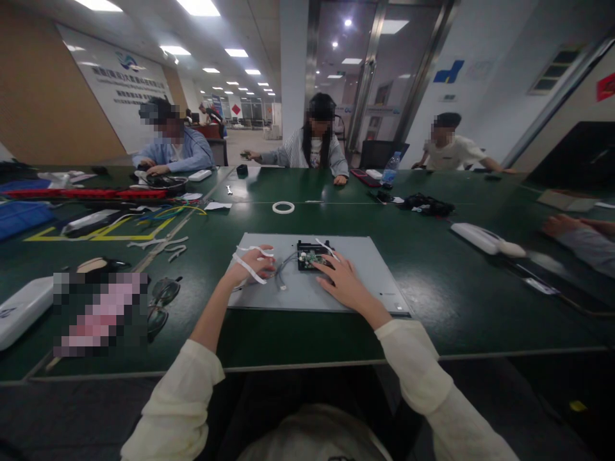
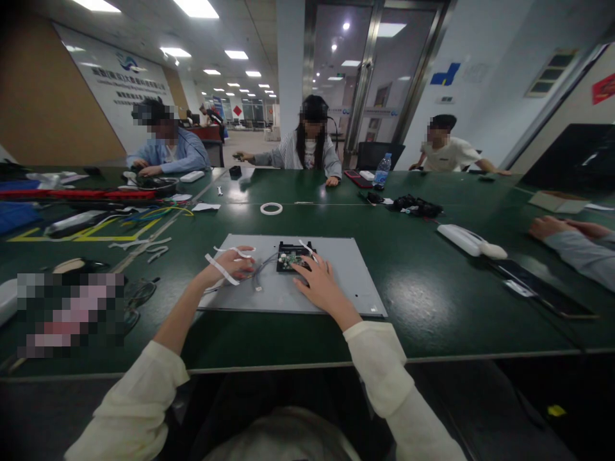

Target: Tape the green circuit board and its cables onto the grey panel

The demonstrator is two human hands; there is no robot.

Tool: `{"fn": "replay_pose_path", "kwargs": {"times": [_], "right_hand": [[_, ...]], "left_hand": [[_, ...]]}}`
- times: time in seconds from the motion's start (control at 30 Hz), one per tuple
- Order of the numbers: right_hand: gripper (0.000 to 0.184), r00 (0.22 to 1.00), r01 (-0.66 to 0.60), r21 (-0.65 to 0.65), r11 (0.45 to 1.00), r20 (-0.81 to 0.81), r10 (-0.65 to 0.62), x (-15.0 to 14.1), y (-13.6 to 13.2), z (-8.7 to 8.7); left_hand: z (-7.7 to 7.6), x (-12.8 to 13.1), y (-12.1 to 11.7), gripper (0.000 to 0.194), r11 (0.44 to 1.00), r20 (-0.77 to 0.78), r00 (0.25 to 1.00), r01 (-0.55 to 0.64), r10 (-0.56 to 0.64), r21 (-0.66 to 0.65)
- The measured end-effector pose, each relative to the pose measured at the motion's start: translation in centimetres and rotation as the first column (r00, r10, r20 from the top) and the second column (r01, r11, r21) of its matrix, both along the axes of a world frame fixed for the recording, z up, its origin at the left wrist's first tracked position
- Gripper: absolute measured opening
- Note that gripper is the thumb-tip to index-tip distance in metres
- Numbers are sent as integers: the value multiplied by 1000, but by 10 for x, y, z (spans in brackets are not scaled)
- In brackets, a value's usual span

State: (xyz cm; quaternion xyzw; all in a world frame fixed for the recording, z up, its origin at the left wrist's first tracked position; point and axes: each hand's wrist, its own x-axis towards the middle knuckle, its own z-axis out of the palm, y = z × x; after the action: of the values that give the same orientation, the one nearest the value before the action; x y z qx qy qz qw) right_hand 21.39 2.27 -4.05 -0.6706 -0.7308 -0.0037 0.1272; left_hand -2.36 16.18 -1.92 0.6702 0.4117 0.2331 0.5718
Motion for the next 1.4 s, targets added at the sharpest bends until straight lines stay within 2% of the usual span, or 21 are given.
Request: {"fn": "replay_pose_path", "kwargs": {"times": [0.1,0.23,0.4,0.53,0.67,0.8,0.9,1.07,1.27,1.4], "right_hand": [[48,1000,11,1,1000,-16,-11,-2,-1,0],[50,999,2,-4,1000,-46,-2,-5,-3,-1],[51,988,75,124,990,-144,-56,13,3,2],[44,972,120,255,959,-227,-61,43,20,5],[38,971,93,267,959,-236,-28,58,32,-5],[40,974,39,226,973,-225,13,56,26,-17],[42,973,19,168,986,-230,20,51,17,-17],[43,975,48,37,998,-217,-39,42,5,-7],[47,987,74,13,997,-147,-71,38,1,-8],[44,985,157,-7,988,-73,-157,36,11,-7]], "left_hand": [[-6,2,3,48,998,5,1000,-2,2,59],[-16,5,15,44,962,-22,999,-35,43,270],[-17,20,19,36,821,10,996,-79,89,565],[-6,64,5,31,721,1,996,-68,93,689],[-4,122,-3,35,714,-6,1000,14,-14,700],[-16,153,0,41,716,-89,996,41,29,697],[-29,158,6,49,746,-195,978,78,70,662],[-44,158,14,56,764,-290,956,156,43,626],[-44,159,15,57,776,-317,947,167,44,608],[-42,159,14,57,781,-333,942,169,52,602]]}}
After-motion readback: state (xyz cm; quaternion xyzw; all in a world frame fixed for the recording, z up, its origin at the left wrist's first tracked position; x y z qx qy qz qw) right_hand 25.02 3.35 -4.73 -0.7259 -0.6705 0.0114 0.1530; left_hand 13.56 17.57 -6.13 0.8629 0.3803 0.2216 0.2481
